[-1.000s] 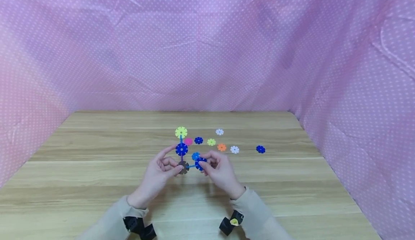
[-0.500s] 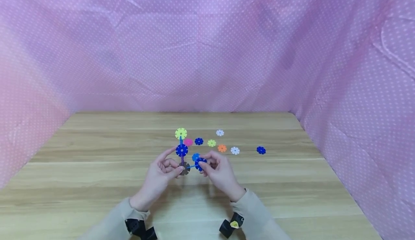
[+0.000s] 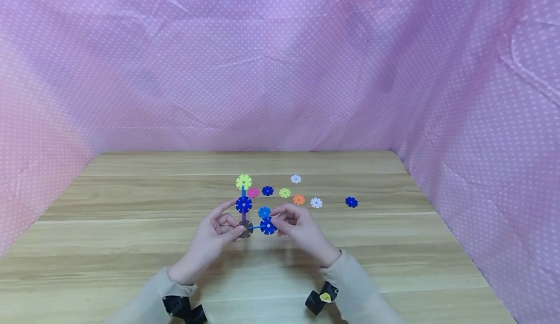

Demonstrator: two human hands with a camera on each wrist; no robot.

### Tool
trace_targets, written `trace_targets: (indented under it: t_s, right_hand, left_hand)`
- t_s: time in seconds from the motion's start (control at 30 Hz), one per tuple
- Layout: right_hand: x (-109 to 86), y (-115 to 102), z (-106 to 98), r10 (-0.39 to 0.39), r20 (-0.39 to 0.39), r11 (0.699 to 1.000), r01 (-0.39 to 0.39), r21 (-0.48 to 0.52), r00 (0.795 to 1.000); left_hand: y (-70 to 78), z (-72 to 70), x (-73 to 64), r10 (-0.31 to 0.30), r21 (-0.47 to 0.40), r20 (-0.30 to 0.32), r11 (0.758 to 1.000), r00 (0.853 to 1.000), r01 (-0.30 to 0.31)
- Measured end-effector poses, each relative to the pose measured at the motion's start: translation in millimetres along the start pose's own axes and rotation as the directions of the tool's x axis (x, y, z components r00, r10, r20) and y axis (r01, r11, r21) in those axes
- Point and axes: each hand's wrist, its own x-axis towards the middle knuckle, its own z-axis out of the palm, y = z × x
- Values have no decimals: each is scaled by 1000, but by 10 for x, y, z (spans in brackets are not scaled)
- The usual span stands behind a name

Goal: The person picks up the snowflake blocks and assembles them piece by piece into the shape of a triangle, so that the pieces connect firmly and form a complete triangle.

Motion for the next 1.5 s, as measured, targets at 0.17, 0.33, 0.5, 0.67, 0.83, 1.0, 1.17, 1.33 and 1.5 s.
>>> trace_targets:
  t_s: [0.17, 0.33, 0.5, 0.67, 0.83, 1.0, 1.17, 1.33, 1.5]
  right_hand:
    - [-17, 30, -142, 19, -9, 1000, -19, -3, 1000]
    - [-18, 111, -351, 28, -68, 998, -31, -45, 997]
    - [55, 205, -648, 58, -172, 987, -82, -140, 983]
    - [169, 309, -1010, 53, -245, 942, -130, -310, 968]
    - [210, 475, -1353, 84, -250, 876, -191, -443, 965]
    - [166, 673, -1579, 154, -233, 825, -255, -504, 960]
    - [144, 767, -1653, 201, -227, 804, -292, -518, 953]
    - [160, 814, -1657, 199, -226, 795, -292, -532, 953]
    - [179, 868, -1648, 178, -212, 794, -267, -546, 961]
  left_hand:
    - [-22, -58, -29, -12, 25, -20, 1000, 1000, 13]
    - [-21, -79, -40, -34, 0, -44, 999, 998, 34]
    - [6, -85, -43, -24, -6, -47, 1000, 999, 24]
    - [17, -83, -36, -24, -18, -50, 1000, 998, 23]
    - [14, -62, -22, -19, -39, -48, 999, 999, 17]
    - [-11, -61, -18, -25, -37, -41, 999, 999, 24]
    - [-31, -75, -22, -27, -10, -33, 1000, 999, 27]
    - [-39, -81, -18, -37, -11, -29, 999, 999, 37]
    - [-50, -81, -11, -32, -15, -21, 999, 999, 31]
